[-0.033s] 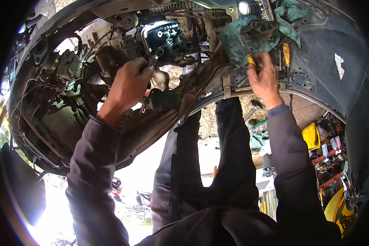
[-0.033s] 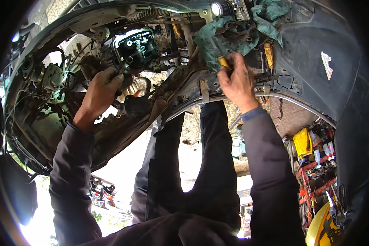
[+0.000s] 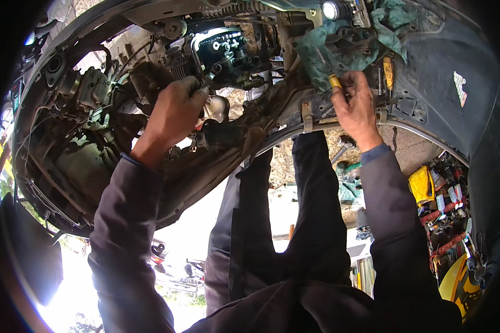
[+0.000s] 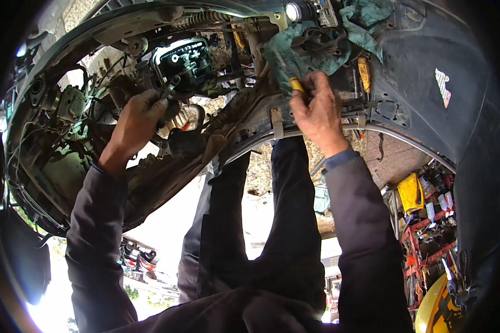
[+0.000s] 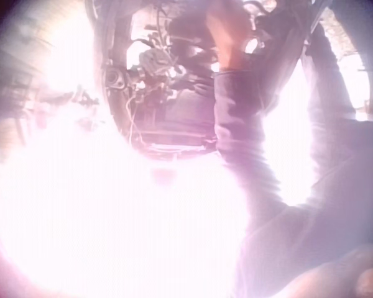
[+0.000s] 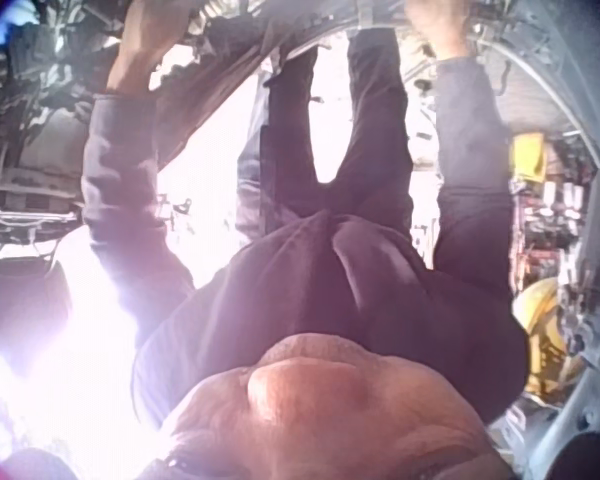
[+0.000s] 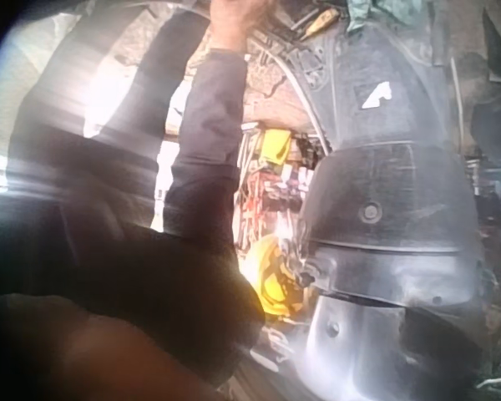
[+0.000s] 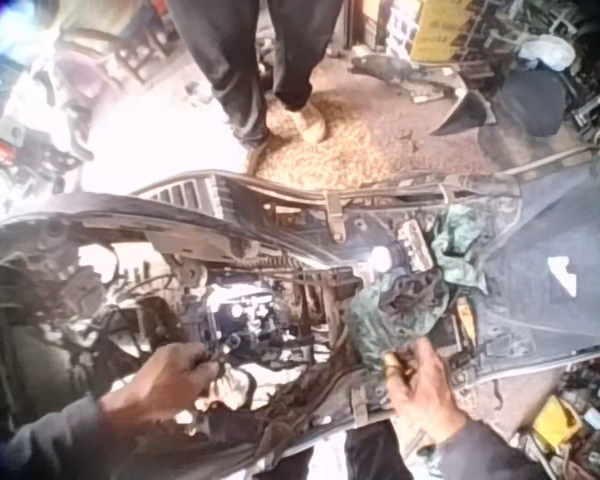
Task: The person uses a yellow-handled screwdriver to adjust components inside the exposed engine of a motorcycle. They repeatedly insert the tool, turn it, and reposition their hands to reach different areas within the engine casing.
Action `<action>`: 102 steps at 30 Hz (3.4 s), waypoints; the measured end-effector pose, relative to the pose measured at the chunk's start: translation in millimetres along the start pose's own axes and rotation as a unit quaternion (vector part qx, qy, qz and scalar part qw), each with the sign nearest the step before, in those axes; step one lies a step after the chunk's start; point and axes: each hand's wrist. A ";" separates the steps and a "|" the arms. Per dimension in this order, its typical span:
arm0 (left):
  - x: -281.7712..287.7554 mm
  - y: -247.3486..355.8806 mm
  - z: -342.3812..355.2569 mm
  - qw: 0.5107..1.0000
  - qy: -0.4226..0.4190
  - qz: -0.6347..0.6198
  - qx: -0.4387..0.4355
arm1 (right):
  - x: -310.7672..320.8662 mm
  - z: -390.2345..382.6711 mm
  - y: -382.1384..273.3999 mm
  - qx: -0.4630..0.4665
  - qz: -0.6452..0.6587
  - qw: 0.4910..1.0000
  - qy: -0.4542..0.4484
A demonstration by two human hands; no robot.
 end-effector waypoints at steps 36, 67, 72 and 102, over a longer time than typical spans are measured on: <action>6.1 0.2 16.9 0.997 -0.052 0.048 -0.015 | -88.0 -29.0 -98.6 0.217 -0.258 0.935 -0.109; -36.5 -5.6 34.9 0.954 0.244 0.099 -0.141 | -19.7 -26.6 27.2 -0.046 -0.274 0.957 0.083; -35.6 -6.2 38.1 0.958 0.238 0.107 -0.116 | -20.1 -27.4 25.5 -0.025 -0.252 0.964 0.081; -40.2 -5.5 36.5 0.958 0.237 0.145 -0.071 | -6.9 -12.9 52.7 -0.034 -0.276 0.958 0.070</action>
Point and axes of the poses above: each hand's wrist, its own z-axis towards the middle knuckle, its own x-axis out of the back of the hand, y = z × x, and after that the axes turned 1 degree about y, right-handed
